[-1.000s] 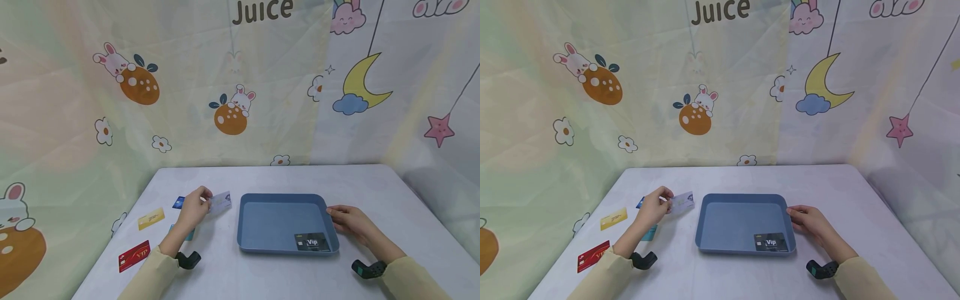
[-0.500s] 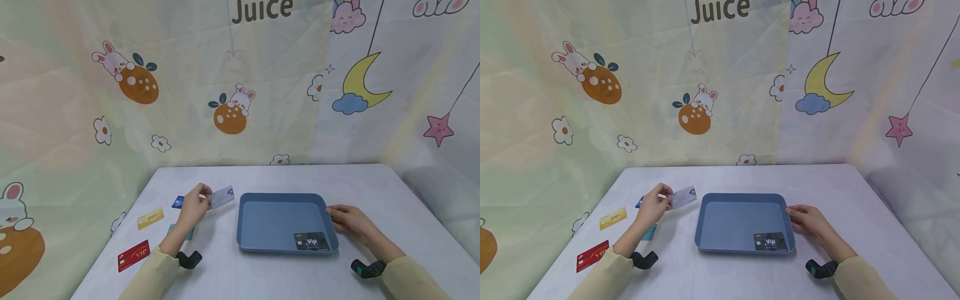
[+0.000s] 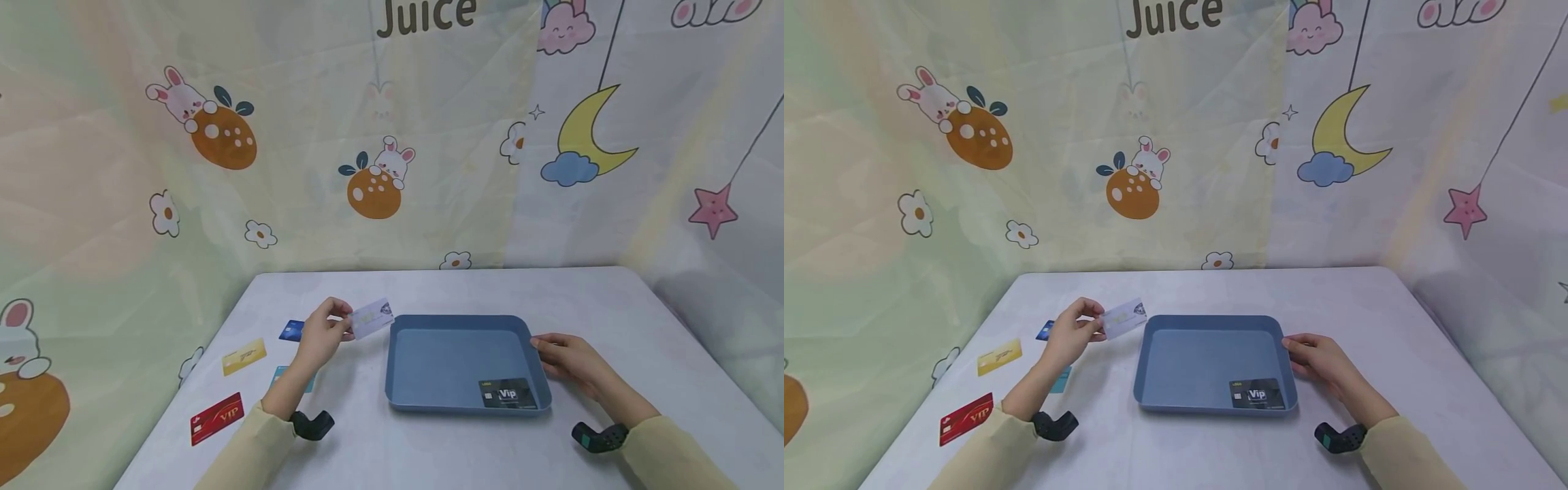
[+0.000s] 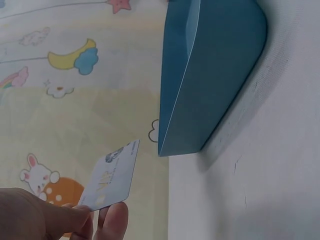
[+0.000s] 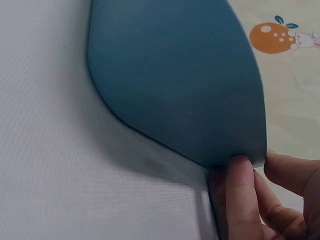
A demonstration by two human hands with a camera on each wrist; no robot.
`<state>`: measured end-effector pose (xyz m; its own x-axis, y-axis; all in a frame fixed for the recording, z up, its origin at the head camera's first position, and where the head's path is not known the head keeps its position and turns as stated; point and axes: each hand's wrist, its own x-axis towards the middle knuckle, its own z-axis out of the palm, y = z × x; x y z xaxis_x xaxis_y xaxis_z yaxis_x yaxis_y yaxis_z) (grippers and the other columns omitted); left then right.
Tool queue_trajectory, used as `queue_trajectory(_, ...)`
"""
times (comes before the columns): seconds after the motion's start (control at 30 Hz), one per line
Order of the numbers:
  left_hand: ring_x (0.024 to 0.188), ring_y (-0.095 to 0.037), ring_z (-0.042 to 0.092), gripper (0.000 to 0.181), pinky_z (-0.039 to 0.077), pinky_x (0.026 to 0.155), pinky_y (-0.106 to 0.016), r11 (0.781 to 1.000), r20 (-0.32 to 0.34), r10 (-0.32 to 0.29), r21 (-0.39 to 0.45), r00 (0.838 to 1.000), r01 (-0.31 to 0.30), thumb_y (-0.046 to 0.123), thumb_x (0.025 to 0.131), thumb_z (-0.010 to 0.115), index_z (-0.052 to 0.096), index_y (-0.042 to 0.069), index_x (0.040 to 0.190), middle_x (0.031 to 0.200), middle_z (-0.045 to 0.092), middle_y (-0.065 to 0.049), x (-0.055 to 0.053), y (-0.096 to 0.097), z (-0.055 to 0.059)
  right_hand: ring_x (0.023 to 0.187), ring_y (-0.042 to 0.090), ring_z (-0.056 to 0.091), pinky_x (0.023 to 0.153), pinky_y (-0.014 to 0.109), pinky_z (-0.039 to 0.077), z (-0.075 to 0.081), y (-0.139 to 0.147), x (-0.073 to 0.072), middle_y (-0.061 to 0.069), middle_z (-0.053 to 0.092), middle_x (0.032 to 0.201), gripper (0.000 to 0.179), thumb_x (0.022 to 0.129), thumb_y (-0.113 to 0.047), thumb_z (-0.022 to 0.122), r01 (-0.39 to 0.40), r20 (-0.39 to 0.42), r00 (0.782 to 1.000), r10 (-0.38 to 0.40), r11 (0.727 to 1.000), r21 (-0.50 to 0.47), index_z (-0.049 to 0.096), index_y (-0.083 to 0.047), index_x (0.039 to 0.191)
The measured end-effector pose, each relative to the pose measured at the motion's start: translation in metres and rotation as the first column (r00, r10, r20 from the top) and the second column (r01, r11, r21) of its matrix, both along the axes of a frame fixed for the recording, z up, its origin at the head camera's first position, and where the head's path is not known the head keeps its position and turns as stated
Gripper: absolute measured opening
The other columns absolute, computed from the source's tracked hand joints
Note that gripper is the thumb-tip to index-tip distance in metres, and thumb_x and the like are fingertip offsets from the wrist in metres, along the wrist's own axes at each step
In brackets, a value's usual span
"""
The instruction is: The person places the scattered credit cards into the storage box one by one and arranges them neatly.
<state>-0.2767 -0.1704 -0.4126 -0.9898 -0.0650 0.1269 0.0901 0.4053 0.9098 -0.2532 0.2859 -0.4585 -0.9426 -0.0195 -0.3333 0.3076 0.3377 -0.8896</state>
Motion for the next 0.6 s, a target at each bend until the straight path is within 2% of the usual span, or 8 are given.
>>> queue_trajectory(0.4, 0.085, -0.022, 0.071, 0.018, 0.065, 0.073, -0.031, 0.995, 0.024, -0.043, 0.089, 0.999, 0.041, -0.006, 0.095, 0.064, 0.065, 0.001, 0.112, 0.108, 0.064, -0.017, -0.003, 0.015, 0.002, 0.104, 0.011, 0.068, 0.081, 0.024, 0.061, 0.002, -0.001, 0.001, 0.028, 0.062, 0.137, 0.07, 0.104, -0.039, 0.061, 0.001, -0.001, 1.0, -0.001, 1.0, 0.003, 0.042, 0.013, 0.146)
queue_trajectory(0.6, 0.08, -0.02, 0.071, 0.017, 0.065, 0.072, -0.033, 0.987, 0.017, -0.103, 0.129, 0.995, 0.1, -0.007, 0.095, 0.063, 0.064, -0.001, 0.11, 0.106, 0.064, -0.018, -0.002, 0.029, -0.001, 0.109, 0.015, 0.068, 0.083, 0.025, 0.061, 0.002, -0.003, 0.0, 0.032, 0.056, 0.143, 0.072, 0.105, -0.04, 0.061, 0.003, 0.002, 1.0, -0.003, 1.0, 0.009, 0.041, 0.014, 0.147)
